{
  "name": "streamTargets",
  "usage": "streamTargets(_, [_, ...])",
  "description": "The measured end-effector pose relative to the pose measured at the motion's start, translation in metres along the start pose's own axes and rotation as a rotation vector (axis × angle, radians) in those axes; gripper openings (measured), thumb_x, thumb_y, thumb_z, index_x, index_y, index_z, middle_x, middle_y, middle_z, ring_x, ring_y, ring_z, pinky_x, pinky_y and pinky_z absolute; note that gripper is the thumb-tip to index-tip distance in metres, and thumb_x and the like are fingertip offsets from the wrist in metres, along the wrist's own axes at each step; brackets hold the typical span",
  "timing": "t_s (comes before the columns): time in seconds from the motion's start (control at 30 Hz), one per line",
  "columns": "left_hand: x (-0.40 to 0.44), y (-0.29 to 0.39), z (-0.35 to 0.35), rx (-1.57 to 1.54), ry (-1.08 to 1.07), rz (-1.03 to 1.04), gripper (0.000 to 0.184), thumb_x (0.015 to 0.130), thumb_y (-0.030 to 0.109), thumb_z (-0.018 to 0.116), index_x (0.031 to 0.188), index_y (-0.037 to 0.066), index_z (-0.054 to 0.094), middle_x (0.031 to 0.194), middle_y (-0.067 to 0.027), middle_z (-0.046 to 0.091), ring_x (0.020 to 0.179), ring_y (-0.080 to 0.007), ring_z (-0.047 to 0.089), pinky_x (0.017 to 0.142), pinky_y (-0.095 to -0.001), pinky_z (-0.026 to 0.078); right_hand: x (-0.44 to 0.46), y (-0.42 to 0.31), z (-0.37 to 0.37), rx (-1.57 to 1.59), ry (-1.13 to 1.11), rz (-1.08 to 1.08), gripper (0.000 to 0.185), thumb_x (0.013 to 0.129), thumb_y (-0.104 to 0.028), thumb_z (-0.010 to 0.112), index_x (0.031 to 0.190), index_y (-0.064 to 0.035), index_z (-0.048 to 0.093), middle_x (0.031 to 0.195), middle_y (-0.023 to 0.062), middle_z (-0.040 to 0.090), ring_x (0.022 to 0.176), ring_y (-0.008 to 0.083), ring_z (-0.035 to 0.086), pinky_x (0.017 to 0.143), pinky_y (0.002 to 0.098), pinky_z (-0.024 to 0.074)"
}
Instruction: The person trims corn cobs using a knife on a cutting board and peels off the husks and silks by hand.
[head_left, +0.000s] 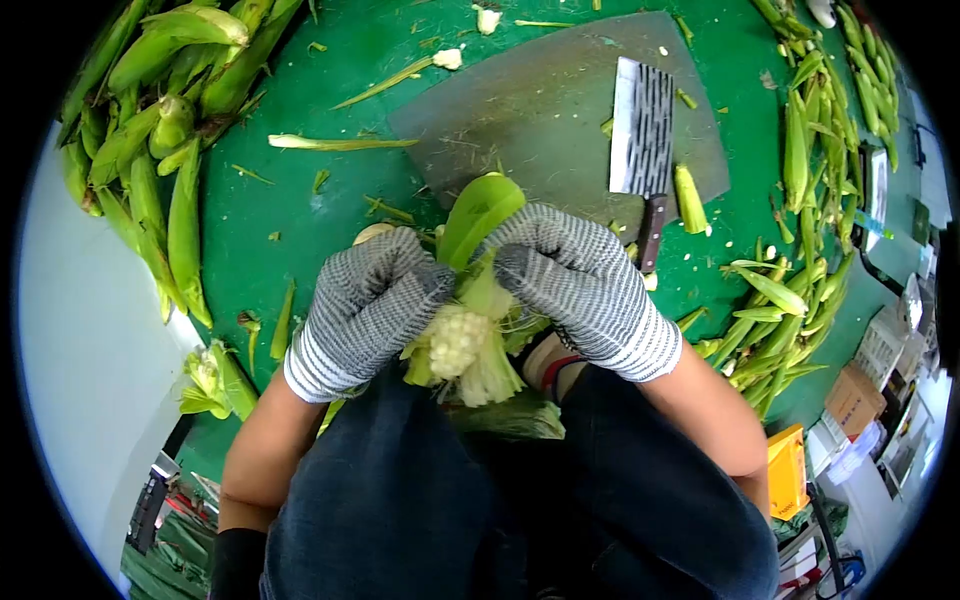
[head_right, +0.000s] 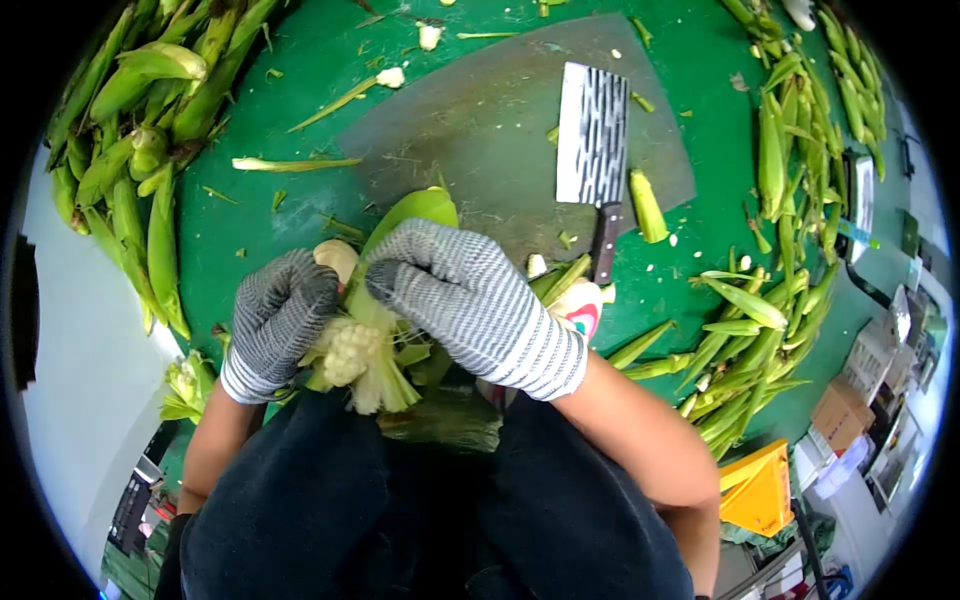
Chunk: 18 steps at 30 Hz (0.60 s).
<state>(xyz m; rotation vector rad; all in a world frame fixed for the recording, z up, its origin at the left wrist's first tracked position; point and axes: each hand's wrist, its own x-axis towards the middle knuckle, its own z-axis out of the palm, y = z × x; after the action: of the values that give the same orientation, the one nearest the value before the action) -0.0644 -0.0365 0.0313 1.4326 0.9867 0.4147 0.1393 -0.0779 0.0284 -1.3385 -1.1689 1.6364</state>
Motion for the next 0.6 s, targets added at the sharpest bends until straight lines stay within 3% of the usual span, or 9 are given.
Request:
streamTargets(0.03, [0.005, 0.003, 0.004, -0.052, -0.039, -0.036, 0.019, 0.086, 0.013, 0.06, 0.073, 0.001, 0.056, 0.064, -0.002, 0.049, 0.059, -0.0104, 0.045, 0.054, -0.0269, 0.037, -0.004, 0.0, -0.006, 0.049, -0.009, 0.111, 0.015, 0.086, -0.011, 0.058, 0.094, 0.0008, 0.062, 0.084, 0.0076, 0.06, 0.075, 0.015, 0.057, 0.069, 0.0267, 0.0464])
streamTargets(0.13, [0.021, 0.008, 0.025, -0.153, -0.114, -0.03, 0.02, 0.085, 0.015, 0.061, 0.073, 0.001, 0.055, 0.063, -0.0041, 0.048, 0.058, -0.0123, 0.045, 0.054, -0.0291, 0.038, -0.014, 0.007, -0.023, 0.082, 0.082, 0.05, 0.014, 0.086, -0.011, 0.059, 0.094, 0.0006, 0.062, 0.086, 0.0074, 0.06, 0.078, 0.0146, 0.057, 0.072, 0.0265, 0.0459])
streamTargets(0.2, [0.03, 0.007, 0.035, -0.077, -0.214, -0.033, 0.015, 0.084, 0.012, 0.061, 0.077, 0.0, 0.057, 0.066, -0.0048, 0.049, 0.061, -0.0138, 0.047, 0.056, -0.0295, 0.04, -0.022, -0.003, -0.038, -0.082, 0.158, 0.028, 0.016, 0.085, -0.007, 0.06, 0.099, 0.0012, 0.06, 0.089, 0.0101, 0.059, 0.079, 0.0144, 0.057, 0.073, 0.0265, 0.0459])
streamTargets(0.27, [0.039, 0.01, 0.051, -0.079, -0.149, 0.055, 0.017, 0.083, 0.013, 0.061, 0.074, 0.0, 0.057, 0.063, -0.0074, 0.047, 0.058, -0.0155, 0.049, 0.054, -0.0311, 0.039, -0.035, -0.032, -0.041, -0.267, 0.399, 0.026, 0.02, 0.083, -0.004, 0.06, 0.102, 0.001, 0.057, 0.09, 0.0097, 0.058, 0.079, 0.0147, 0.057, 0.073, 0.026, 0.046])
streamTargets(0.3, [0.042, 0.012, 0.057, -0.087, -0.119, 0.084, 0.018, 0.083, 0.014, 0.061, 0.073, 0.0, 0.056, 0.062, -0.0082, 0.046, 0.057, -0.0161, 0.049, 0.053, -0.0316, 0.038, -0.046, -0.027, -0.051, -0.426, 0.432, -0.074, 0.02, 0.081, -0.002, 0.061, 0.1, 0.0009, 0.055, 0.09, 0.0094, 0.057, 0.078, 0.0166, 0.057, 0.07, 0.0267, 0.0458])
streamTargets(0.33, [0.045, 0.014, 0.062, -0.093, -0.087, 0.109, 0.019, 0.083, 0.015, 0.061, 0.073, 0.0, 0.056, 0.061, -0.0089, 0.045, 0.056, -0.0167, 0.049, 0.052, -0.0321, 0.038, -0.058, -0.038, -0.056, -0.692, 0.477, -0.061, 0.013, 0.079, -0.005, 0.065, 0.087, 0.0007, 0.056, 0.079, 0.0105, 0.057, 0.068, 0.0202, 0.058, 0.061, 0.0303, 0.0458])
streamTargets(0.4, [0.052, 0.018, 0.067, -0.15, -0.1, 0.087, 0.023, 0.083, 0.016, 0.062, 0.071, -0.001, 0.054, 0.06, -0.0103, 0.044, 0.054, -0.0184, 0.048, 0.051, -0.0334, 0.037, -0.071, -0.06, -0.058, -0.672, 0.297, 0.159, 0.021, 0.077, -0.016, 0.07, 0.074, -0.001, 0.057, 0.065, 0.0116, 0.054, 0.057, 0.0245, 0.055, 0.054, 0.0349, 0.0441])
streamTargets(0.47, [0.054, 0.02, 0.07, -0.151, -0.122, 0.08, 0.024, 0.083, 0.017, 0.062, 0.07, -0.001, 0.053, 0.059, -0.0105, 0.044, 0.053, -0.0187, 0.048, 0.05, -0.0338, 0.037, -0.063, -0.076, -0.047, -0.835, 0.099, 0.347, 0.041, 0.078, -0.04, 0.067, 0.068, -0.0017, 0.057, 0.056, 0.0144, 0.052, 0.05, 0.0316, 0.054, 0.05, 0.0392, 0.0437])
streamTargets(0.6, [0.049, 0.017, 0.075, -0.217, -0.072, 0.097, 0.023, 0.085, 0.02, 0.06, 0.077, -0.002, 0.058, 0.064, -0.0128, 0.051, 0.056, -0.019, 0.051, 0.051, -0.0331, 0.04, -0.048, -0.054, -0.042, -0.799, 0.009, 0.359, 0.047, 0.081, -0.046, 0.061, 0.071, -0.0002, 0.059, 0.053, 0.017, 0.052, 0.048, 0.0342, 0.055, 0.047, 0.041, 0.0438])
